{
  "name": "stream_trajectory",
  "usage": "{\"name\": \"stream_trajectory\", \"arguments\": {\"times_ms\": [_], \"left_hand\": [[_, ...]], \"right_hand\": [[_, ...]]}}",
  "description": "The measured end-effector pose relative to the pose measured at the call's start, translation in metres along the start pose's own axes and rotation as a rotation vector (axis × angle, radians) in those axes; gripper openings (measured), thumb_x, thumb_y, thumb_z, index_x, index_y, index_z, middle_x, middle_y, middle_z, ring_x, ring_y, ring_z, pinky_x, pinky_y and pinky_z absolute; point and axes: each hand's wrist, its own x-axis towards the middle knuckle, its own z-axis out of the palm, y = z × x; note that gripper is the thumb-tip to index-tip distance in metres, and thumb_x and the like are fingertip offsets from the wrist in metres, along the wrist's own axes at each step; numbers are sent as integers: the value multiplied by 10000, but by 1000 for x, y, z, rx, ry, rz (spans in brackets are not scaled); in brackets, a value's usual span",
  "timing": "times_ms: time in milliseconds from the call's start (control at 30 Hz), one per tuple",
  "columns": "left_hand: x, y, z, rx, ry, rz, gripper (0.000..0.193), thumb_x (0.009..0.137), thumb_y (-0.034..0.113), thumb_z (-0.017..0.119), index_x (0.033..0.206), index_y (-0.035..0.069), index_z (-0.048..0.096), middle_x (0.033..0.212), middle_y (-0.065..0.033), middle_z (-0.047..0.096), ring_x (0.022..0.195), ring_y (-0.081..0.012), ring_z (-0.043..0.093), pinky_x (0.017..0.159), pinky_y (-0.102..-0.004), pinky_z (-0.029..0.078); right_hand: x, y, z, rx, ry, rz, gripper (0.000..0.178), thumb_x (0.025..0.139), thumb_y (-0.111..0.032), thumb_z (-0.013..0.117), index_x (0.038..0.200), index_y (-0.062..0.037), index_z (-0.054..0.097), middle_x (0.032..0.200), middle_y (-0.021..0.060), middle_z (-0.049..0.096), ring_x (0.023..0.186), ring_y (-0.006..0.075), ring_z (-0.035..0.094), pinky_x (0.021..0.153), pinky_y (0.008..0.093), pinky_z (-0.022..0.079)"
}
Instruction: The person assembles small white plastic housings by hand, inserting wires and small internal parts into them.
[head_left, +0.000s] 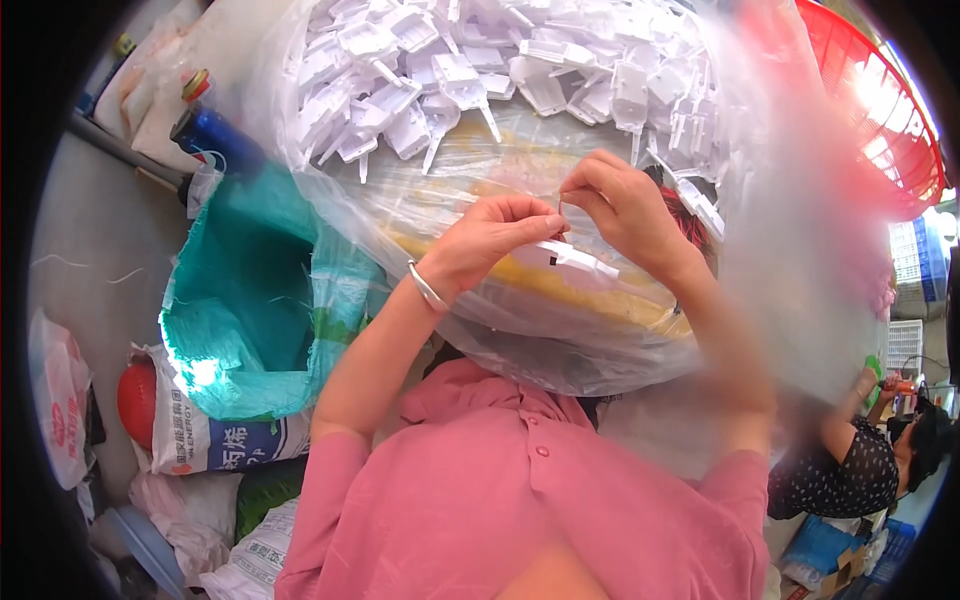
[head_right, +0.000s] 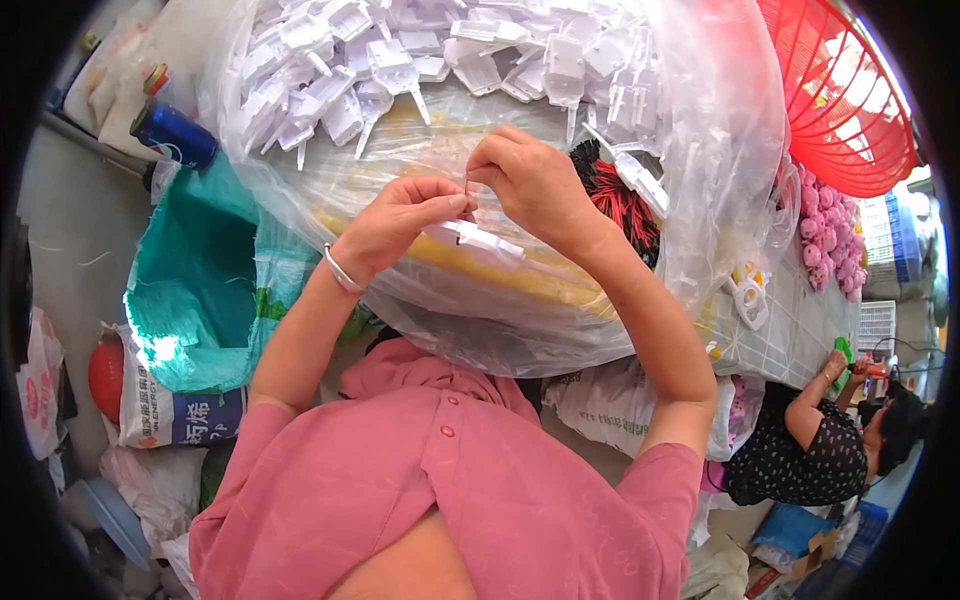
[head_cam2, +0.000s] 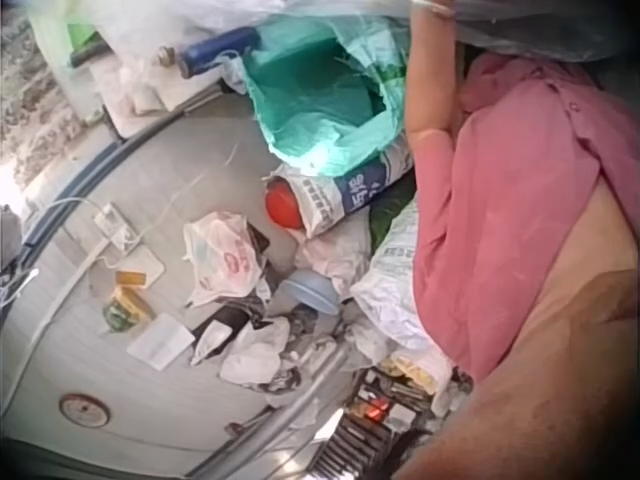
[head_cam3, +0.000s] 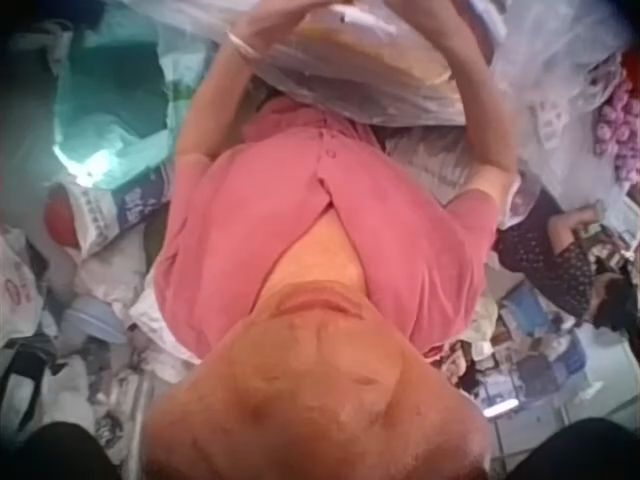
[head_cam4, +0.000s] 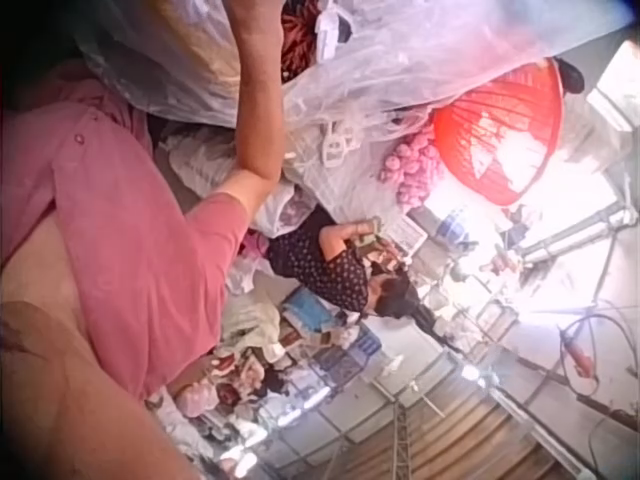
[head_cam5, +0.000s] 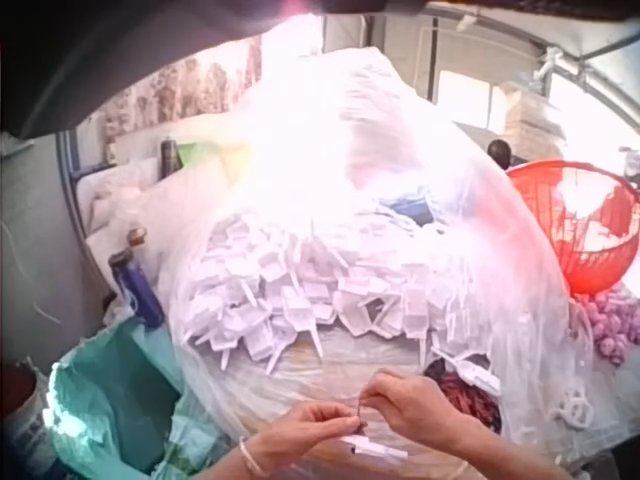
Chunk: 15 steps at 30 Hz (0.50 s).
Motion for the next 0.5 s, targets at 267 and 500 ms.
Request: {"name": "stream_trajectory", "arguments": {"times_ms": [267, 500], "left_hand": [[-18, 10, -6, 61, -7, 27, 131, 856, 138, 618, 906, 24, 661, 871, 3, 642, 815, -59, 557, 757, -208, 426], [-52, 35, -20, 90, 96, 101, 158, 863, 124, 562, 897, 3, 658, 860, -31, 647, 819, -92, 575, 763, -224, 440]], "right_hand": [[18, 0, -5, 204, -11, -54, 47, 779, 5, 619, 825, -1, 609, 782, 82, 581, 741, 206, 564, 655, 291, 445], [54, -40, 27, 240, 48, -225, 88, 759, 37, 624, 833, -4, 600, 796, 93, 568, 743, 218, 572, 662, 286, 449]]}}
